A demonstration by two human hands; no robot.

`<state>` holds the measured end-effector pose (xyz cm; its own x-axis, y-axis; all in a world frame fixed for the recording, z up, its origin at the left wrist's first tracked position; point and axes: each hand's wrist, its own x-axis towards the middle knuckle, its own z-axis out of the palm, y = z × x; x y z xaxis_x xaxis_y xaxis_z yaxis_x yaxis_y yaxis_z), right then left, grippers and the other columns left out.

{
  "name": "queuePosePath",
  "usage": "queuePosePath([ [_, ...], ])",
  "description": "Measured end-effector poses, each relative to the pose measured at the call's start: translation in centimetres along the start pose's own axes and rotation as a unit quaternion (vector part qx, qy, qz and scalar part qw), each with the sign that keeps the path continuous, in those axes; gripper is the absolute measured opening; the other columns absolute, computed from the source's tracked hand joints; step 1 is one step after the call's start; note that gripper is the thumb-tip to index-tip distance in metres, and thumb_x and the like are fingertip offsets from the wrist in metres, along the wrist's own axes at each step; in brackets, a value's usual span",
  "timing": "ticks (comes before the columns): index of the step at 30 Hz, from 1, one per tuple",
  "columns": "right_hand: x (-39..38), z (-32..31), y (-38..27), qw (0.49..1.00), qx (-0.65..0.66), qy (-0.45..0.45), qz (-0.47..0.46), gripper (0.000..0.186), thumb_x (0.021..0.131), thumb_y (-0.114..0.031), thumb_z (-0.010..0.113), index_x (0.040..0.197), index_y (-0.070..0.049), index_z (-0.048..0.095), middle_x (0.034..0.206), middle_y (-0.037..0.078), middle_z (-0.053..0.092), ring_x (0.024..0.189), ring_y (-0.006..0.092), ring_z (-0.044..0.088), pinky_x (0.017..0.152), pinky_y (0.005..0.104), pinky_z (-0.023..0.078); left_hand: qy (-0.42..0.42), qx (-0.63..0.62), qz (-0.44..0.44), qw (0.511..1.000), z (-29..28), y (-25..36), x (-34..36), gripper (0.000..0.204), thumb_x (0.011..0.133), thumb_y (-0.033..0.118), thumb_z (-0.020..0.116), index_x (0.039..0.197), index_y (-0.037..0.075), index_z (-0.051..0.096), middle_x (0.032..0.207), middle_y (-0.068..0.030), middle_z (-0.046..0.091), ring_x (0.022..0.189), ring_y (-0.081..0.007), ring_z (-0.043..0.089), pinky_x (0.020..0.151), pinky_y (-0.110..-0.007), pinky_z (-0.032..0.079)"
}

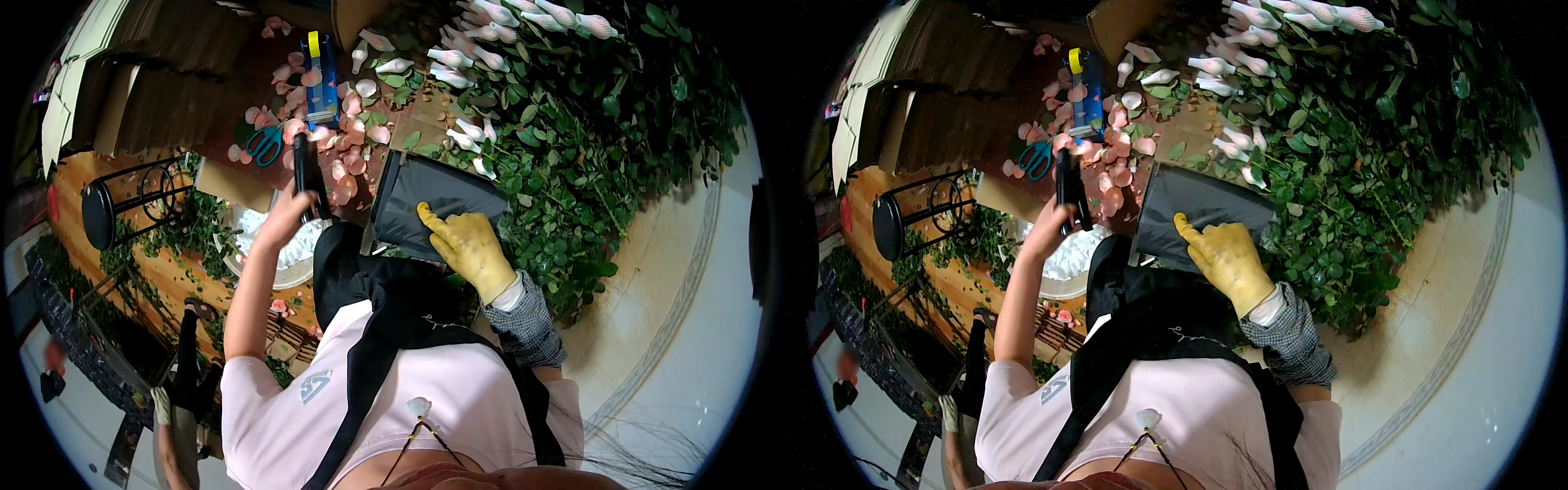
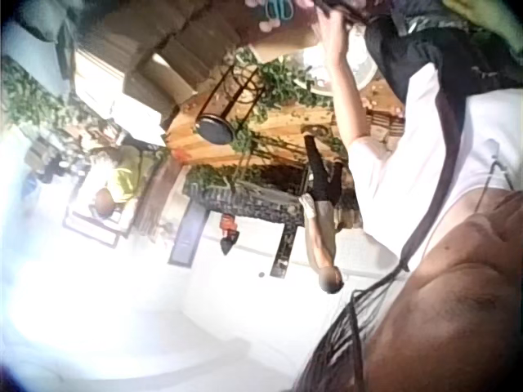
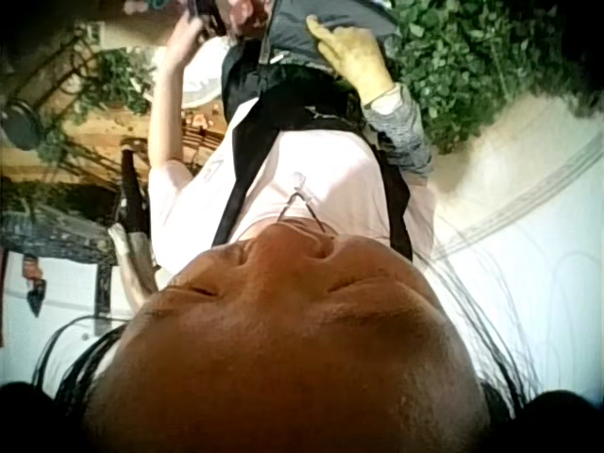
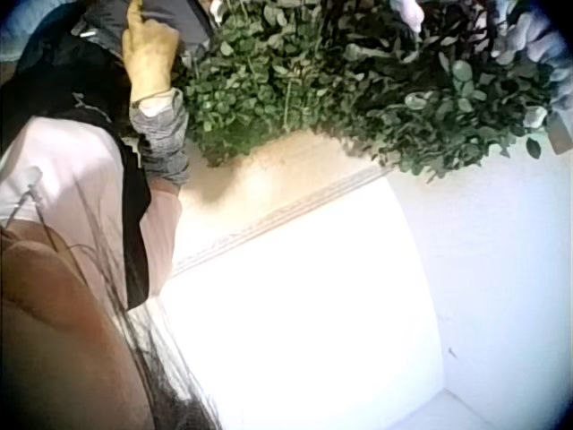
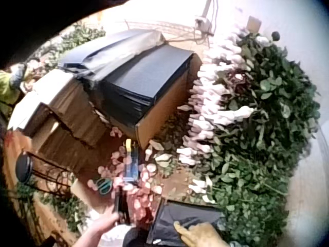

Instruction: The person arranges pink artificial roses into a black foam tray. They pick up individual flowers from a pile, place them into the foam, and adjust their positions. The person also handles a black plastic lid and a blue tape dispenser during the process.

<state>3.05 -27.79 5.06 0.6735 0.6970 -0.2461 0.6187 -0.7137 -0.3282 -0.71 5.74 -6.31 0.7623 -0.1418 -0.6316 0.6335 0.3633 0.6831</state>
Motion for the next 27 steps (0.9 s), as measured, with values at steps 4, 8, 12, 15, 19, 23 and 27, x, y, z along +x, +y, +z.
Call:
queuePosePath([
  [4,0.2,0.1,-0.4,1.0,-0.02,0.004,0.011,0.049,0.087,-0.02,0.069,0.134,-0.013,0.059,0.067,0.005,0.062,0.063,0.0263,0.063,0.058,0.0412,0.049,0.084,0.221,0.155,0.959,4.8,-0.5,-3.5,0.059,0.085,0.007,0.063,0.139,-0.002,0.039,0.114,-0.0138,0.063,0.097,-0.0222,0.065,0.086,-0.035,0.052],
  [8,0.2,0.2,-0.8,1.0,-0.02,0.017,0.009,0.048,0.087,-0.02,0.068,0.133,-0.013,0.06,0.066,0.005,0.062,0.062,0.0258,0.063,0.058,0.0413,0.049,0.171,0.651,0.257,0.693,9.5,0.6,-6.8,0.092,0.068,0.006,0.075,0.151,0.0,0.034,0.127,-0.017,0.051,0.116,-0.0362,0.05,0.098,-0.044,0.038],
  [12,-0.2,0.6,-0.8,0.999,-0.031,0.038,0.008,0.047,0.087,-0.019,0.068,0.133,-0.013,0.06,0.066,0.006,0.061,0.062,0.026,0.062,0.058,0.0416,0.049,-0.032,0.545,0.242,0.802,7.3,-0.4,-7.2,0.091,0.068,-0.006,0.065,0.153,0.004,0.034,0.13,-0.0214,0.05,0.125,-0.0416,0.047,0.108,-0.048,0.038],
  [15,-0.4,1.3,-0.8,0.998,-0.054,0.042,0.009,0.047,0.087,-0.018,0.068,0.134,-0.013,0.06,0.066,0.008,0.06,0.062,0.0268,0.062,0.058,0.0418,0.049,-0.07,0.521,0.173,0.833,6.4,0.4,-6.3,0.066,0.079,0.006,0.069,0.141,0.005,0.048,0.122,-0.0282,0.061,0.111,-0.0426,0.061,0.091,-0.048,0.052],
  [19,-0.4,1.3,-1.1,0.998,-0.028,0.064,-0.002,0.048,0.087,-0.015,0.067,0.135,-0.013,0.06,0.067,0.009,0.059,0.064,0.0291,0.062,0.06,0.0434,0.05,0.011,0.613,0.107,0.783,6.3,-3.5,-4.4,0.038,0.083,0.019,0.072,0.115,0.004,0.058,0.089,-0.0216,0.07,0.084,-0.0459,0.067,0.075,-0.051,0.055],
  [23,-0.5,1.1,-0.8,0.998,0.004,0.061,-0.005,0.05,0.087,-0.011,0.066,0.136,-0.012,0.059,0.068,0.011,0.059,0.065,0.0313,0.061,0.062,0.0459,0.05,0.013,0.519,0.165,0.839,5.8,-5.1,-4.5,0.042,0.083,0.018,0.071,0.119,0.002,0.056,0.099,-0.0246,0.07,0.093,-0.0461,0.066,0.081,-0.049,0.054],
  [27,-0.5,1.1,-1.0,0.998,0.015,0.065,-0.002,0.049,0.086,-0.012,0.067,0.135,-0.014,0.06,0.069,0.012,0.059,0.067,0.032,0.061,0.063,0.0463,0.05,-0.005,0.209,0.209,0.955,4.0,-11.0,-6.2,0.067,0.084,0.006,0.064,0.146,0.003,0.04,0.13,-0.0294,0.057,0.121,-0.0437,0.056,0.101,-0.044,0.046],
])
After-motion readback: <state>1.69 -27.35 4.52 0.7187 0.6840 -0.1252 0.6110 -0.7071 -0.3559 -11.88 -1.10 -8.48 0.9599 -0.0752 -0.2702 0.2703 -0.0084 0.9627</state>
